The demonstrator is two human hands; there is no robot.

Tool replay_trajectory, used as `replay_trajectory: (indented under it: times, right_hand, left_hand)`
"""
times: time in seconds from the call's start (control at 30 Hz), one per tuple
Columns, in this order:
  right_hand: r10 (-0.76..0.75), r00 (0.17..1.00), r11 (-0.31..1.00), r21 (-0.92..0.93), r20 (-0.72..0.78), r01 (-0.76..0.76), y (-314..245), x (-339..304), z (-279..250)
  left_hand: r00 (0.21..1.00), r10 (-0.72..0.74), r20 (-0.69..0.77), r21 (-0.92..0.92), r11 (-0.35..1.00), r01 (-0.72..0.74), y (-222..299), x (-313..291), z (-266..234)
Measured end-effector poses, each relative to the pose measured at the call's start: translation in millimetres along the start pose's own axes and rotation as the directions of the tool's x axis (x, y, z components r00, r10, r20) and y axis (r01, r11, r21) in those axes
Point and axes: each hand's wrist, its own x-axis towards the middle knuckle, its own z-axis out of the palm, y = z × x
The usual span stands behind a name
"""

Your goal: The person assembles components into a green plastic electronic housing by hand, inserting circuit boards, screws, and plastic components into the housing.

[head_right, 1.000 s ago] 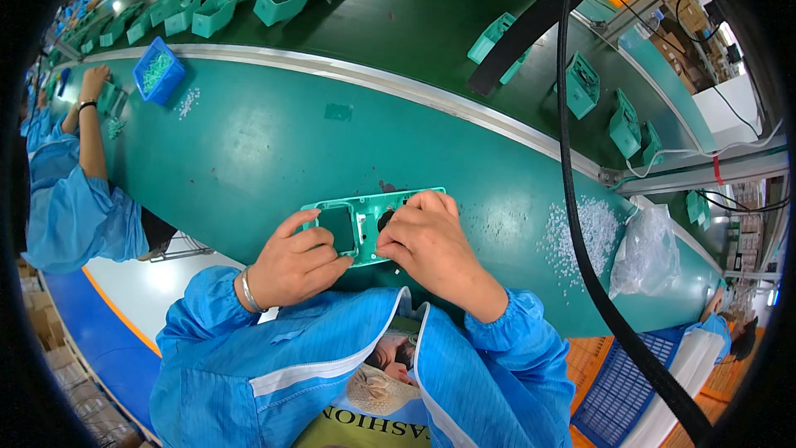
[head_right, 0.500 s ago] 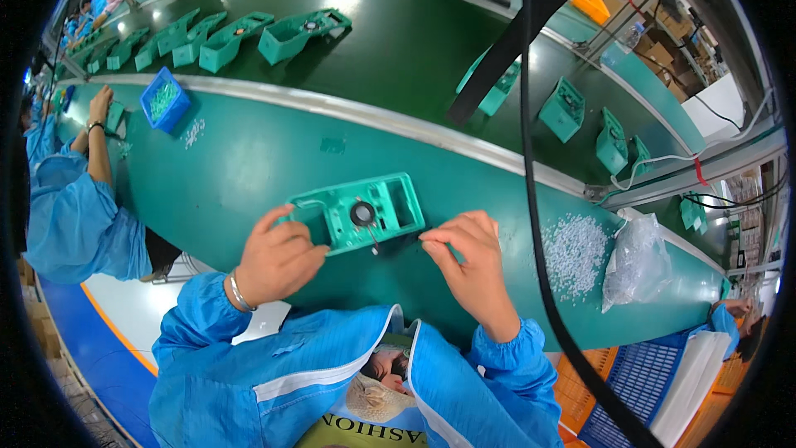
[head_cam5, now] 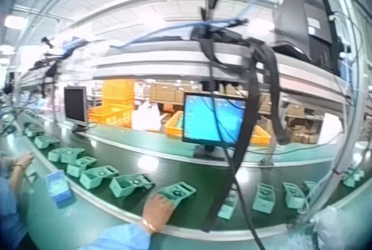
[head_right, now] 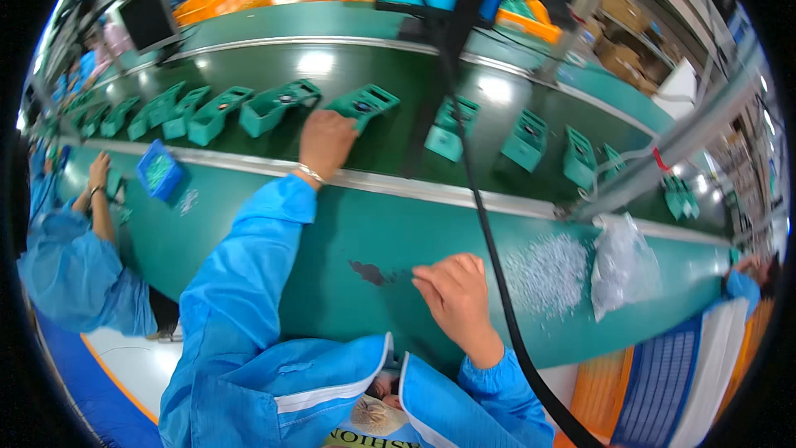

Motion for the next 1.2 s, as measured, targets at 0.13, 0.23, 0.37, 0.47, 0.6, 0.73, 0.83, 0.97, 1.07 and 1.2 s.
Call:
replay_trajectory:
  times: [0.13,0.23,0.37,0.47,0.6,0.73,0.83,0.97,1.07,1.2]
  right_hand:
    - [0.227,0.966,0.956,-0.163,-0.121,-0.245,36,-14,-30]
    - [0.380,0.903,0.899,-0.147,-0.202,-0.412,65,-35,-44]
    - [0.374,0.916,0.896,-0.197,-0.149,-0.398,75,-51,-45]
    - [0.335,0.934,0.900,-0.254,-0.121,-0.356,78,-56,-40]
    - [0.298,0.948,0.897,-0.307,-0.108,-0.317,83,-58,-35]
    - [0.280,0.955,0.899,-0.321,-0.101,-0.297,80,-54,-30]
    - [0.251,0.963,0.907,-0.325,-0.101,-0.270,80,-53,-27]
    - [0.256,0.959,0.897,-0.340,-0.124,-0.284,81,-51,-27]
    - [0.260,0.954,0.896,-0.332,-0.152,-0.297,81,-50,-27]
    - [0.281,0.943,0.890,-0.319,-0.178,-0.325,78,-50,-30]
  left_hand:
    - [0.973,-0.133,-0.190,-0.100,0.988,0.116,-19,16,-7]
    - [0.974,-0.171,-0.147,0.084,0.979,0.184,-82,7,-14]
    - [0.948,-0.314,-0.059,0.296,0.901,0.316,-129,-22,-26]
    - [0.955,-0.296,0.029,0.278,0.920,0.276,-137,-36,-34]
    - [0.955,-0.275,0.111,0.274,0.932,0.237,-135,-40,-44]
    - [0.976,-0.217,-0.011,0.117,0.969,0.217,-125,-52,-60]
    - [0.969,-0.240,-0.053,0.022,0.970,0.242,-106,-63,-80]
    - [0.976,-0.191,-0.102,-0.068,0.981,0.184,-59,-79,-125]
    - [0.981,-0.188,-0.043,-0.138,0.974,0.181,-25,-105,-160]
    - [0.992,-0.119,0.031,-0.238,0.963,0.123,32,-132,-203]
